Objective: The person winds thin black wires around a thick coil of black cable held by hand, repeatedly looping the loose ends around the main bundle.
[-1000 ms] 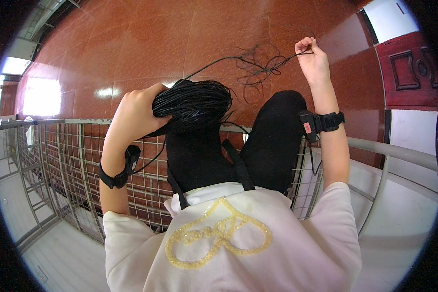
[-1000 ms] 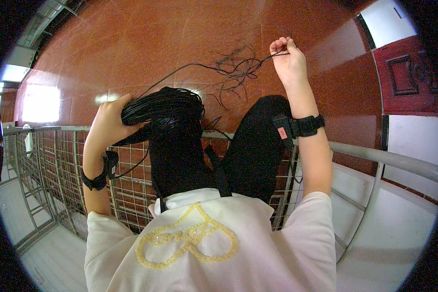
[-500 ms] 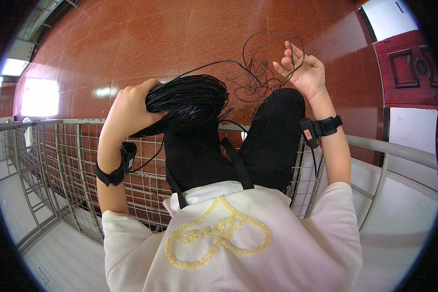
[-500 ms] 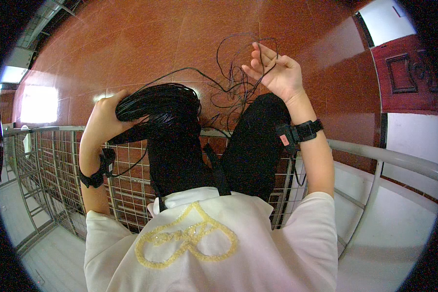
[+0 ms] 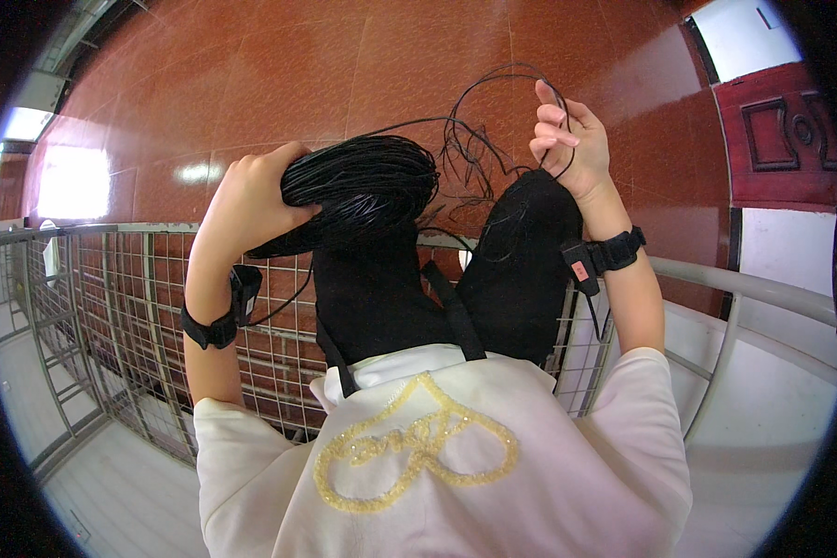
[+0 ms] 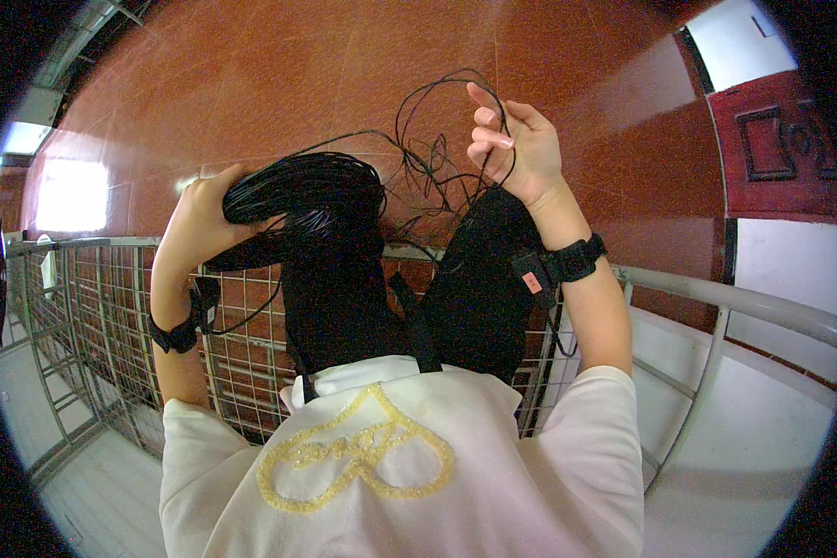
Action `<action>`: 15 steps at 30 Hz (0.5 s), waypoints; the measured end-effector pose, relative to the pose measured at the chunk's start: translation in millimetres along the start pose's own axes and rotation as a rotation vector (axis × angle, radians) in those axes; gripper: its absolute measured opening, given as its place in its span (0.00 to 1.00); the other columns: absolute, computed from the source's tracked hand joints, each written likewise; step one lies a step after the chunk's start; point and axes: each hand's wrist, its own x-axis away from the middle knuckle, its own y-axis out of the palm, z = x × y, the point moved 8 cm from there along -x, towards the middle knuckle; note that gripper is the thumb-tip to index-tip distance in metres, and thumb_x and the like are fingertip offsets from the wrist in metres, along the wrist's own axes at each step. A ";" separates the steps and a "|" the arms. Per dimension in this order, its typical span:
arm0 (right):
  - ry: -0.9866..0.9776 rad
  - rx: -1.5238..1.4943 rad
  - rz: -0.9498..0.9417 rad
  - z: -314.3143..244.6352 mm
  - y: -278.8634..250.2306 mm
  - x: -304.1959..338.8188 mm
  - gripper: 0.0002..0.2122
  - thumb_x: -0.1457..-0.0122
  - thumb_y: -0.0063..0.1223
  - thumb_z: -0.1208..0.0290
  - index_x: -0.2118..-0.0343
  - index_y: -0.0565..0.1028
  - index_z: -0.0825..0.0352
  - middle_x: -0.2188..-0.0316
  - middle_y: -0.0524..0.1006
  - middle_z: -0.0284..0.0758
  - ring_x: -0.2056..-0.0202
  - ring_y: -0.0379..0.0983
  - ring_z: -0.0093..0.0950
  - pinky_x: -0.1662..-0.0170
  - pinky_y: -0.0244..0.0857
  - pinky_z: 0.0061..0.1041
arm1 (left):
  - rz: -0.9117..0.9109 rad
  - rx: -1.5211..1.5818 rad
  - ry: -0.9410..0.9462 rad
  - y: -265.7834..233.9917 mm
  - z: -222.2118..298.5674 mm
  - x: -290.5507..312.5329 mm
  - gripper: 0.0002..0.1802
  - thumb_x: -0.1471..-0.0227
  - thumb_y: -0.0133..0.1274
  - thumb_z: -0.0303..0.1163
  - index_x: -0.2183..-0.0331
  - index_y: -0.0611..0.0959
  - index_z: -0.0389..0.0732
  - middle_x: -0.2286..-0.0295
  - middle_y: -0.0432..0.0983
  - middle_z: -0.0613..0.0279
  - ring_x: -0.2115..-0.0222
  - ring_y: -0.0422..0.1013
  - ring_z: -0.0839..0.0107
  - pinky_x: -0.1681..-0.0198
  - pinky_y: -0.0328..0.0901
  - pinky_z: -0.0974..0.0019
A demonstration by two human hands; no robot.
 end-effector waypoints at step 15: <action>0.011 0.867 -0.099 27.4 34.3 -10.8 0.33 0.47 0.53 0.60 0.40 0.52 0.61 0.39 0.51 0.39 0.41 0.52 0.34 0.39 0.46 0.34 | -0.011 0.024 -0.025 -2.3 -4.3 -2.7 0.22 0.69 0.64 0.37 0.69 0.77 0.37 0.77 0.76 0.50 0.73 0.74 0.57 0.68 0.66 0.62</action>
